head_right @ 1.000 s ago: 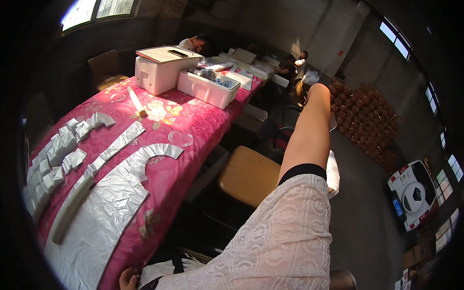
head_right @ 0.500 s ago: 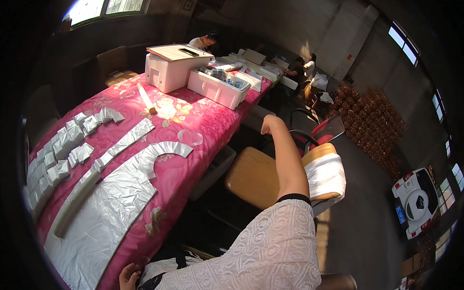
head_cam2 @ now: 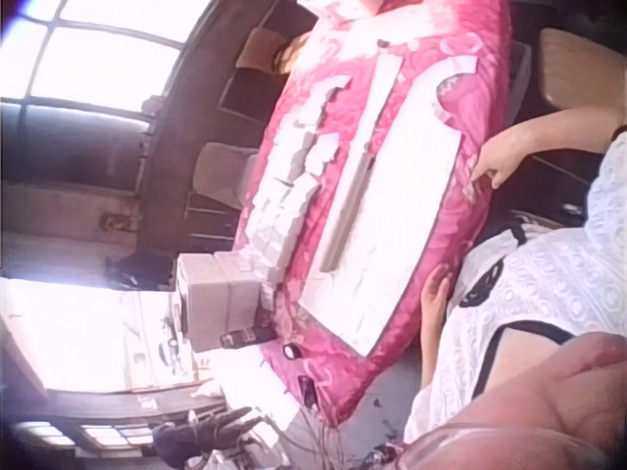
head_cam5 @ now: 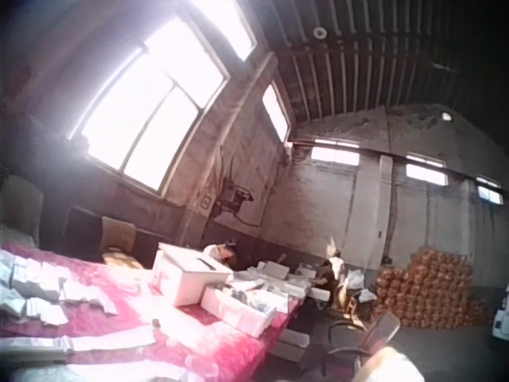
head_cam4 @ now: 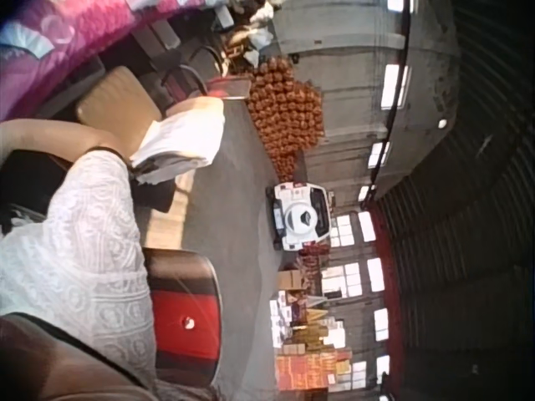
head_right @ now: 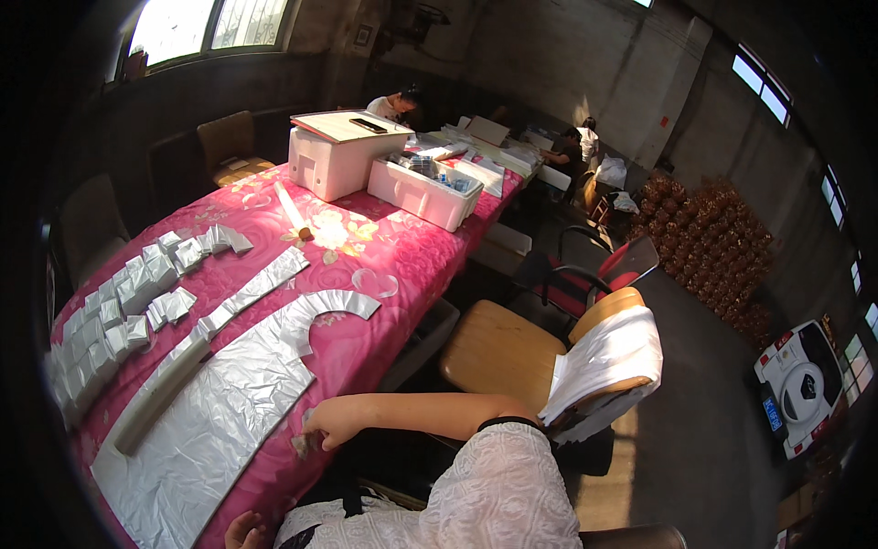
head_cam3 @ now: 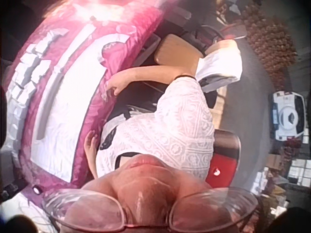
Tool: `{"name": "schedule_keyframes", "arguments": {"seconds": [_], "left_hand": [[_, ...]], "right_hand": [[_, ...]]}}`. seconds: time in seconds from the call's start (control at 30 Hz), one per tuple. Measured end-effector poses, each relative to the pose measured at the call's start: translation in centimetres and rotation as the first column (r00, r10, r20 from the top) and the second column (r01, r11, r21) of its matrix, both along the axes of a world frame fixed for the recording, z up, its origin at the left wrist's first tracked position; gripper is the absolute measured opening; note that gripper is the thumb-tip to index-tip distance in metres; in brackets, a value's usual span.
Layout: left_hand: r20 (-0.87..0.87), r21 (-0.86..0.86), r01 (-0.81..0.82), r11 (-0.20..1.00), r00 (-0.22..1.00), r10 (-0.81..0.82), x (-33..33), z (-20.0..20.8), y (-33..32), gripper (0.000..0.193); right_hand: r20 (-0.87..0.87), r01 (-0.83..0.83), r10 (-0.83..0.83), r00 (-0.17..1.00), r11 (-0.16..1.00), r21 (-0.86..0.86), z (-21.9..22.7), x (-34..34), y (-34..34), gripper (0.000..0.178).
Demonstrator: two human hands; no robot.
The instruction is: The person unrolls a roll of clear plastic wrap on a pink tablecloth, cuts off a sheet, and wraps a small white rectangular item. They repeat this process multiple times, placing each wrapped item on the table.
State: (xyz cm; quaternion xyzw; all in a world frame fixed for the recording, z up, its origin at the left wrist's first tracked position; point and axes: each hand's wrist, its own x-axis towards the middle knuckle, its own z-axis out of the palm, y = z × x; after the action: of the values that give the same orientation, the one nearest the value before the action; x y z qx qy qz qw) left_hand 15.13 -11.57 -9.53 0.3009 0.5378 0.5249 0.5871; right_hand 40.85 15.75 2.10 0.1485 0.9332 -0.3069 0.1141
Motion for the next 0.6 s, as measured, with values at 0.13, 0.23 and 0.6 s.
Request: {"name": "schedule_keyframes", "arguments": {"seconds": [0.13,0.23,0.6], "left_hand": [[0.011,0.002,0.01,1.0,1.0,-0.01,-0.1,0.0,-0.2,0.036],[-0.001,-0.001,0.003,1.0,1.0,-0.003,-0.4,0.9,-0.3,0.037],[-0.176,0.083,-0.068,0.994,0.981,0.081,-6.4,5.0,1.8,0.036]], "right_hand": [[0.01,0.115,-0.115,0.993,0.993,0.031,-0.2,1.6,0.8,0.048],[-0.082,0.086,-0.084,0.993,0.996,0.019,-0.9,0.6,1.1,0.045],[-0.501,-0.028,0.183,0.846,0.953,0.301,-2.8,-19.1,3.8,0.047]]}}
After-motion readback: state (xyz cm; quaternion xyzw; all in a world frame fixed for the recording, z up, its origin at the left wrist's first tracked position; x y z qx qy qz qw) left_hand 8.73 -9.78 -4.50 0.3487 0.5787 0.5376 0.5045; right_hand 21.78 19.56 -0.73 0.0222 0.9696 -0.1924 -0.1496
